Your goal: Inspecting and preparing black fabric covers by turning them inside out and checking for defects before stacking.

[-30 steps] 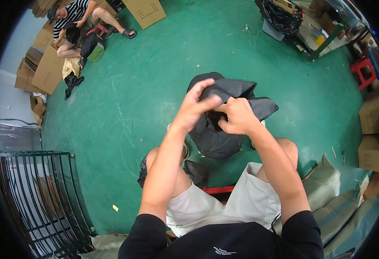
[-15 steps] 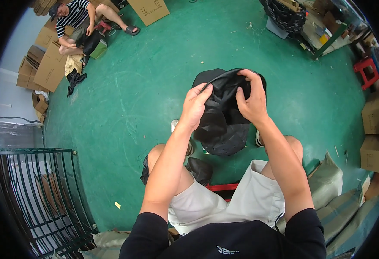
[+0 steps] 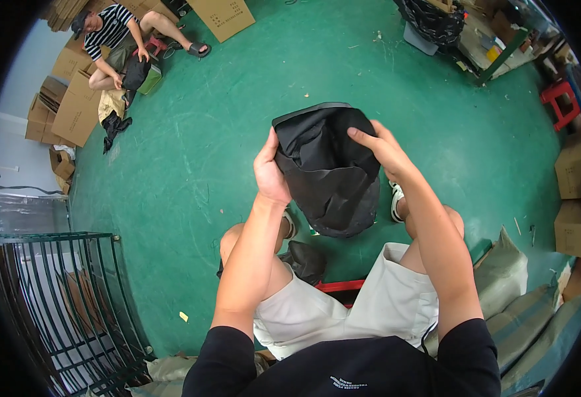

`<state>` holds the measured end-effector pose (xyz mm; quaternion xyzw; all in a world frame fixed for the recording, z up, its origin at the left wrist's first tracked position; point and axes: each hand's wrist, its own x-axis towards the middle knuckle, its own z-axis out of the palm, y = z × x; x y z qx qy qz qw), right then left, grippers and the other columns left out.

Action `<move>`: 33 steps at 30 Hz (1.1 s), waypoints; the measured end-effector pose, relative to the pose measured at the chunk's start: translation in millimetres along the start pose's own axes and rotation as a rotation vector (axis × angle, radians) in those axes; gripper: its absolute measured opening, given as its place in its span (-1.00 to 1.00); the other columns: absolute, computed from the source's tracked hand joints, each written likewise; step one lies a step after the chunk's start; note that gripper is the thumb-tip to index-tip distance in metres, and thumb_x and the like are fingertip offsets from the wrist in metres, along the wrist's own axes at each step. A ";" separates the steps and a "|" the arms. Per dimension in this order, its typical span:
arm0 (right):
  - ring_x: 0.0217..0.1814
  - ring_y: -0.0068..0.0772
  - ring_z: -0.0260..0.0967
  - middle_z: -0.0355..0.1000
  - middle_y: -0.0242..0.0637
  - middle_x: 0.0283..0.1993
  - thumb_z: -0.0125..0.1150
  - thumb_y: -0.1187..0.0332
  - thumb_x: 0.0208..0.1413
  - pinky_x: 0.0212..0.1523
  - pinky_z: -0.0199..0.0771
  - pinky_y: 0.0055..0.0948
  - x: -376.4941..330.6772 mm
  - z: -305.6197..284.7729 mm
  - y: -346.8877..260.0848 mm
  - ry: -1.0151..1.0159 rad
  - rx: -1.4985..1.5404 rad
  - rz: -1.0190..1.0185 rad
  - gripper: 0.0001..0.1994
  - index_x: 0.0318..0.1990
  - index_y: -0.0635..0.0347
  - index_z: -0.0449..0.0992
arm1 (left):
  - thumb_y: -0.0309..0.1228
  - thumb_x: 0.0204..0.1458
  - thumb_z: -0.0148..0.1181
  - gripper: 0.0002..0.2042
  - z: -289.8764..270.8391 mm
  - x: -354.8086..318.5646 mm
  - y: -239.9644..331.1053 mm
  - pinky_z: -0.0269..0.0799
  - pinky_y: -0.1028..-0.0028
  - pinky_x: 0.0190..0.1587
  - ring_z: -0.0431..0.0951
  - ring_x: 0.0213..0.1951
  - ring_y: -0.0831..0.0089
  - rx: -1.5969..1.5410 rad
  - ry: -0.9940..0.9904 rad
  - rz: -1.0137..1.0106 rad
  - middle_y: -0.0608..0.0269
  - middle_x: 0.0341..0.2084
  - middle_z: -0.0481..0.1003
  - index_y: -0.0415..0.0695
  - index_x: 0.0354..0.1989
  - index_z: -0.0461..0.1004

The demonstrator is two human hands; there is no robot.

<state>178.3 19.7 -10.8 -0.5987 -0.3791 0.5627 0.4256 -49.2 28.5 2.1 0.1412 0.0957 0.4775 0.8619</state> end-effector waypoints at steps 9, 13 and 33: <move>-0.01 -0.26 0.49 0.49 -0.17 -0.02 0.08 0.53 0.16 0.01 0.53 -0.23 -5.8 -9.9 -7.6 -0.208 0.596 0.116 -0.73 0.02 0.33 0.42 | -0.09 0.33 -0.16 -0.50 -0.7 3.4 15.2 0.30 0.14 0.26 0.44 0.14 0.12 0.188 0.112 0.103 -0.03 0.15 0.41 -0.29 0.18 0.35; -0.11 -0.34 0.50 0.49 -0.23 -0.08 -0.23 0.51 0.30 -0.03 0.55 -0.28 2.7 -34.0 -14.0 -0.100 0.667 0.050 -0.76 -0.04 0.30 0.40 | -0.16 0.32 -0.09 -0.58 -9.7 4.2 40.8 0.36 0.18 0.19 0.49 0.09 0.18 0.466 0.244 0.138 0.02 0.05 0.50 -0.29 0.07 0.44; 0.12 -0.07 0.42 0.43 0.01 0.12 -0.34 0.27 0.35 0.24 0.39 -0.17 1.2 -40.5 -10.2 -0.261 0.840 0.139 -0.56 0.10 0.46 0.35 | -0.50 -0.35 0.56 -0.33 5.7 -0.9 27.7 0.30 0.47 0.04 0.41 -0.11 0.51 1.159 0.221 -0.062 0.40 -0.21 0.40 -0.09 0.04 0.37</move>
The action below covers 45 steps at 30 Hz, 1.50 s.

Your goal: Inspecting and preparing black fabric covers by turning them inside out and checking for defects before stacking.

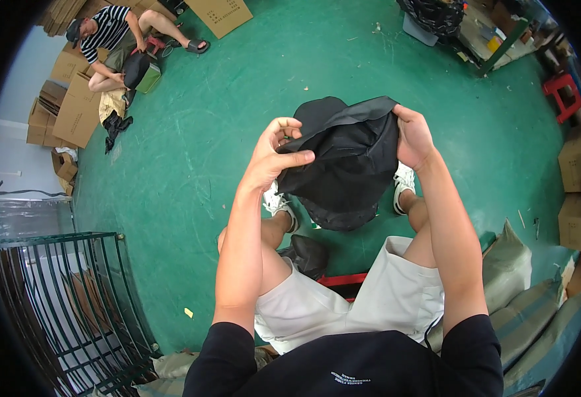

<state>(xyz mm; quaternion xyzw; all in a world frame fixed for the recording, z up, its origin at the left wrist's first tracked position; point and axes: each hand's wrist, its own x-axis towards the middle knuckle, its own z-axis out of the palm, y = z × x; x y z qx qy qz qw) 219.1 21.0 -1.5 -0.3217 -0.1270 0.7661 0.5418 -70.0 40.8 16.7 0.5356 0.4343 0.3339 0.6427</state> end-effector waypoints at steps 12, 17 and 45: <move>0.04 -0.07 0.47 0.47 0.01 0.08 -0.32 0.28 0.36 0.17 0.45 -0.15 1.9 -13.3 -6.9 -0.106 0.088 0.007 -0.58 0.05 0.46 0.40 | -0.44 0.00 0.16 -0.65 -18.2 -5.1 -6.2 0.43 0.43 -0.01 0.57 -0.19 0.38 -0.405 -0.148 0.077 0.11 -0.22 0.58 -0.38 -0.05 0.49; 0.10 -0.02 0.45 0.45 0.03 0.11 -0.26 0.27 0.33 0.22 0.40 -0.12 -5.6 -20.6 0.2 -0.451 0.232 0.003 -0.57 0.08 0.47 0.38 | -0.35 0.16 -0.04 -0.61 -15.7 -6.7 -13.9 0.41 0.17 0.17 0.55 0.00 0.05 -1.098 -0.205 0.049 -0.16 -0.02 0.52 -0.44 0.01 0.44; 0.28 -0.04 0.31 0.25 0.08 0.30 -0.04 -0.07 0.27 0.33 0.24 -0.10 -13.4 12.4 -3.7 -0.536 0.302 -0.133 -0.26 0.39 0.35 0.04 | -0.29 0.22 -0.09 -0.60 -12.1 -3.1 -8.2 0.34 0.12 0.23 0.51 0.07 0.08 -1.224 -0.098 0.128 -0.07 0.06 0.49 -0.31 0.09 0.44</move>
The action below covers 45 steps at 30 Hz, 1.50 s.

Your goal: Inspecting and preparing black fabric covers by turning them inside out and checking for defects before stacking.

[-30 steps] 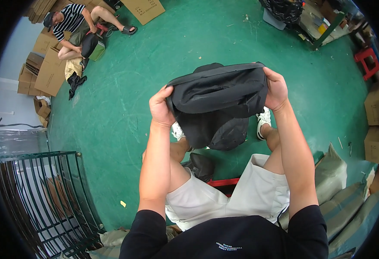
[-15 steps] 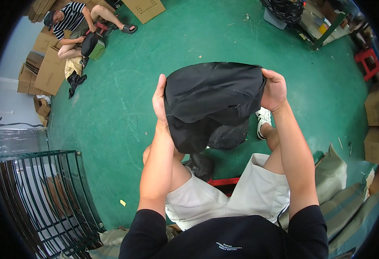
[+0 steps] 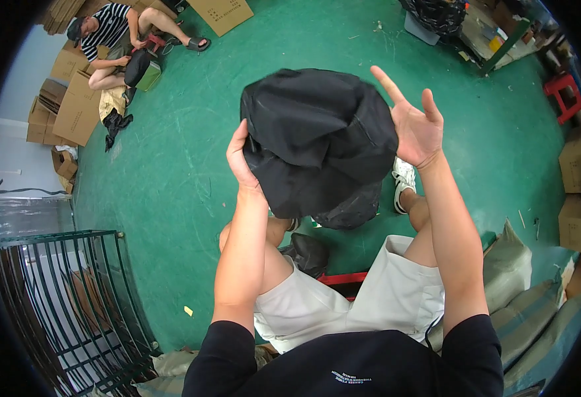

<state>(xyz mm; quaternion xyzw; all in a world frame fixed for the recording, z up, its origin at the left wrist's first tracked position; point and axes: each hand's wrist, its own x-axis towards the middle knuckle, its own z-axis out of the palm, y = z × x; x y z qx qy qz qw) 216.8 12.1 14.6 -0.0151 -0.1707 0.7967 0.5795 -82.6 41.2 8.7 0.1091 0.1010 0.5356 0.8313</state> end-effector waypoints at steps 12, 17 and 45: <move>-0.09 -0.27 0.56 0.55 -0.13 -0.11 0.07 0.55 0.17 -0.03 0.60 -0.21 0.9 -32.3 -19.3 0.284 -0.290 -0.165 -0.65 0.11 0.13 0.32 | -0.31 0.19 -0.12 -0.57 -4.4 -0.7 9.1 0.26 0.07 0.28 0.47 0.12 0.00 -0.061 -0.079 -0.031 -0.14 0.08 0.47 -0.35 0.13 0.40; -0.11 -0.21 0.57 0.55 -0.11 -0.13 -0.05 0.58 0.18 -0.02 0.61 -0.19 -2.4 -20.6 -27.8 0.226 -0.212 -0.313 -0.66 0.10 0.11 0.32 | -0.43 -0.03 -0.06 -0.50 -9.6 -1.7 12.7 0.31 0.02 0.24 0.50 0.08 -0.05 0.022 -0.072 -0.015 -0.18 0.05 0.47 -0.38 0.13 0.39; 0.09 -0.29 0.46 0.41 -0.12 0.15 -0.01 0.45 0.24 0.17 0.47 -0.36 1.4 -38.6 -18.2 0.395 -0.273 -0.049 -0.54 0.30 0.32 0.22 | -0.24 0.13 0.06 -0.58 -1.3 11.4 10.0 0.37 0.05 0.18 0.52 0.06 0.09 0.170 0.196 -0.124 -0.04 0.03 0.51 -0.27 0.07 0.44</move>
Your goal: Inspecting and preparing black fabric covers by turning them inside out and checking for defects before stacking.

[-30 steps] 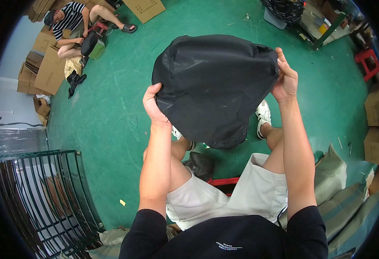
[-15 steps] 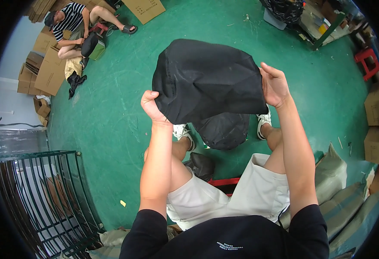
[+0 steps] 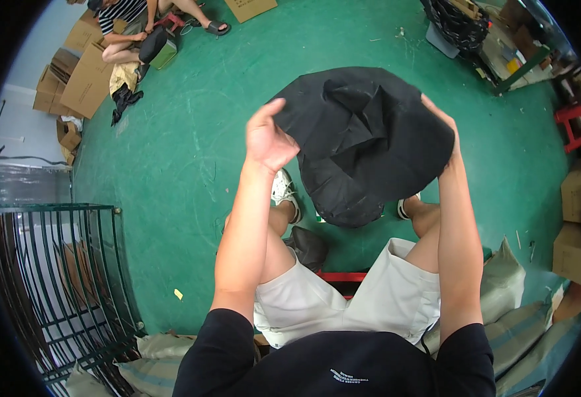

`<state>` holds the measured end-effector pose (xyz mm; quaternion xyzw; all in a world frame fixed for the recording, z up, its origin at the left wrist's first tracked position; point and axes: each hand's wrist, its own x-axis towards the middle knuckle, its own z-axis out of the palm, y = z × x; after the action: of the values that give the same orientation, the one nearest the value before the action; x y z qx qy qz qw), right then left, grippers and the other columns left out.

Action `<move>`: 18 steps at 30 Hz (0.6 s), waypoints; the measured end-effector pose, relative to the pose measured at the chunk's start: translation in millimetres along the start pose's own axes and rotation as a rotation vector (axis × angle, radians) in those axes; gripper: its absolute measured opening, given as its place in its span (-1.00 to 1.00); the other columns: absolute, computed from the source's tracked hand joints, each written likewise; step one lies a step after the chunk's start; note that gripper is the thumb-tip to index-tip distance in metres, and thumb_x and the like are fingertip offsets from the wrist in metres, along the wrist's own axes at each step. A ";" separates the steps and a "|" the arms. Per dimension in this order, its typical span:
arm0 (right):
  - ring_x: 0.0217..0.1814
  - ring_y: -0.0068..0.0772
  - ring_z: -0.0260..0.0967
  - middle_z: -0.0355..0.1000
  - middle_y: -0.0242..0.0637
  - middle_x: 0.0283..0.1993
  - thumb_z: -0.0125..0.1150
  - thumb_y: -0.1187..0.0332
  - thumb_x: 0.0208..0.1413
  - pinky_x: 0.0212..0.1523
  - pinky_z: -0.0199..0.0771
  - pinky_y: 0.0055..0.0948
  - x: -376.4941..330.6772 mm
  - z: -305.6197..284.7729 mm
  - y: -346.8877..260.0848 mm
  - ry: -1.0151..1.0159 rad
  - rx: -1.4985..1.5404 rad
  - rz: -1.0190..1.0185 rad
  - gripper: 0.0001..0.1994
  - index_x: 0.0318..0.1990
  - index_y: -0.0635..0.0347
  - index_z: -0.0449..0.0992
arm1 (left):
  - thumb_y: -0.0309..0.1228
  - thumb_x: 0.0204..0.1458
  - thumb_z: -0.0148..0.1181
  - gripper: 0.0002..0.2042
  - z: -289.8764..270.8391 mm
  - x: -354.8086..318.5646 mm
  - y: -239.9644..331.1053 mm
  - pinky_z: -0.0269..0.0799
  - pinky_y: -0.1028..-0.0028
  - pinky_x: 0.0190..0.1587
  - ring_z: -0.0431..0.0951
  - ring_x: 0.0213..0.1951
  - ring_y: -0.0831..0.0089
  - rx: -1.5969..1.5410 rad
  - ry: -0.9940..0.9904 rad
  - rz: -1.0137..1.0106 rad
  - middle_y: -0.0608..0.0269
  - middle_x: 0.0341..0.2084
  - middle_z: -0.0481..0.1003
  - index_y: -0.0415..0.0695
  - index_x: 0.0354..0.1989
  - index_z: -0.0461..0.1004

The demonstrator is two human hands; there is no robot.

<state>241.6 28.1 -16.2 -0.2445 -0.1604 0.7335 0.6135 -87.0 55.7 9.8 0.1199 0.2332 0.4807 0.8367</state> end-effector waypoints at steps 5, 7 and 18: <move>-0.02 -0.36 0.51 0.44 -0.13 0.06 0.05 0.50 0.20 0.01 0.56 -0.45 5.9 2.7 6.7 0.076 -0.126 0.087 -0.53 0.28 0.30 0.24 | -0.39 0.15 0.20 -0.70 5.5 0.6 -17.4 0.48 0.21 0.05 0.60 -0.06 0.27 0.540 0.073 -0.190 0.06 -0.10 0.58 -0.29 0.00 0.48; 0.01 -0.27 0.50 0.43 -0.10 0.08 0.06 0.42 0.23 0.09 0.52 -0.33 3.4 9.1 5.7 0.155 -0.171 0.031 -0.50 0.32 0.26 0.18 | -0.51 0.11 0.20 -0.75 6.1 1.7 -24.1 0.52 0.24 -0.01 0.62 -0.14 0.29 0.448 0.059 -0.152 0.11 -0.18 0.60 -0.32 -0.04 0.50; -0.02 -0.29 0.52 0.43 -0.11 0.10 0.08 0.45 0.24 -0.04 0.59 -0.36 -1.7 15.3 7.7 0.218 -0.411 -0.032 -0.39 0.42 0.18 0.04 | -0.60 0.02 0.20 -0.71 0.3 15.1 -36.1 0.52 0.25 -0.01 0.60 -0.12 0.25 0.443 0.201 0.216 0.01 -0.13 0.56 -0.38 -0.05 0.47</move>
<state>227.0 26.0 -7.3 -0.4395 -0.2432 0.6449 0.5761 -53.4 50.3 -9.4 0.2761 0.4005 0.5140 0.7065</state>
